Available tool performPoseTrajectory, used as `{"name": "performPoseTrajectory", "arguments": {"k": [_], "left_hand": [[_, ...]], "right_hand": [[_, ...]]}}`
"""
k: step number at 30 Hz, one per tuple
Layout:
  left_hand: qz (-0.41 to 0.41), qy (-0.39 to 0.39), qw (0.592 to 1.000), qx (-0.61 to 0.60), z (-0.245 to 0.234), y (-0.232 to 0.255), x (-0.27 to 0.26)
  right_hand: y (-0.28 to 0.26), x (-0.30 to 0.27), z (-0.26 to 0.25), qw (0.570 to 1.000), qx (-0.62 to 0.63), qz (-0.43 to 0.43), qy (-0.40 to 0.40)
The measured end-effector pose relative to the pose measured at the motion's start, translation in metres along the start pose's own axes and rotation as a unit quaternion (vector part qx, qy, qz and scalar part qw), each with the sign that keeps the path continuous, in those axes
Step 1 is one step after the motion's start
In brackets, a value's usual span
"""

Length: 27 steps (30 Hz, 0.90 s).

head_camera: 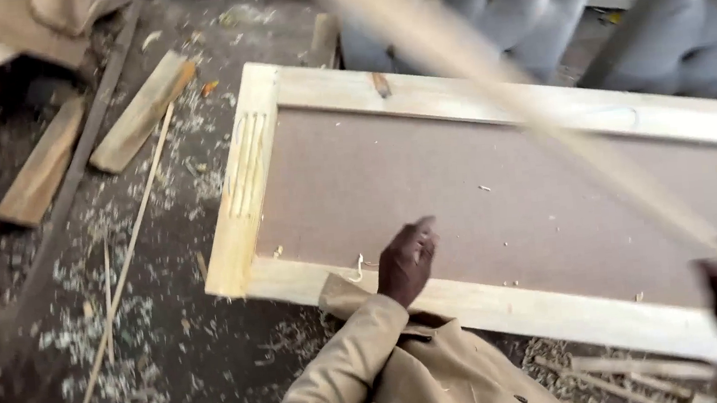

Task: Measuring, marking, and sawing wooden strips to length in a workshop environment.

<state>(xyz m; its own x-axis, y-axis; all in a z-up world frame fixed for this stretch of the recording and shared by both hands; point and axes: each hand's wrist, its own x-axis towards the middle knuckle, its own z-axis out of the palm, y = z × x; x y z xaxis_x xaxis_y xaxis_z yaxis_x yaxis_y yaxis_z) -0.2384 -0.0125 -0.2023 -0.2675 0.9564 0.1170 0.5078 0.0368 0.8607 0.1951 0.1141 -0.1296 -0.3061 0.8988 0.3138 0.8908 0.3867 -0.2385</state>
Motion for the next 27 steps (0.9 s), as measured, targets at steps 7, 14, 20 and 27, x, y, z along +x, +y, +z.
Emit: {"name": "performPoseTrajectory", "arguments": {"k": [7,14,20,27], "left_hand": [[-0.09,0.256,0.957,0.107,0.046,-0.033,0.034],[-0.092,0.191,0.93,0.301,0.076,-0.086,0.075],[-0.106,0.214,0.913,0.33,0.078,-0.092,0.091],[-0.102,0.242,0.918,0.299,0.074,-0.087,0.09]], "right_hand": [[-0.011,0.05,0.078,0.984,-0.061,-0.085,-0.142],[0.084,0.102,0.154,0.971,-0.09,-0.155,-0.157],[0.066,0.117,0.196,0.99,0.0,-0.083,-0.117],[0.041,0.121,0.207,0.992,0.039,-0.021,-0.119]]}}
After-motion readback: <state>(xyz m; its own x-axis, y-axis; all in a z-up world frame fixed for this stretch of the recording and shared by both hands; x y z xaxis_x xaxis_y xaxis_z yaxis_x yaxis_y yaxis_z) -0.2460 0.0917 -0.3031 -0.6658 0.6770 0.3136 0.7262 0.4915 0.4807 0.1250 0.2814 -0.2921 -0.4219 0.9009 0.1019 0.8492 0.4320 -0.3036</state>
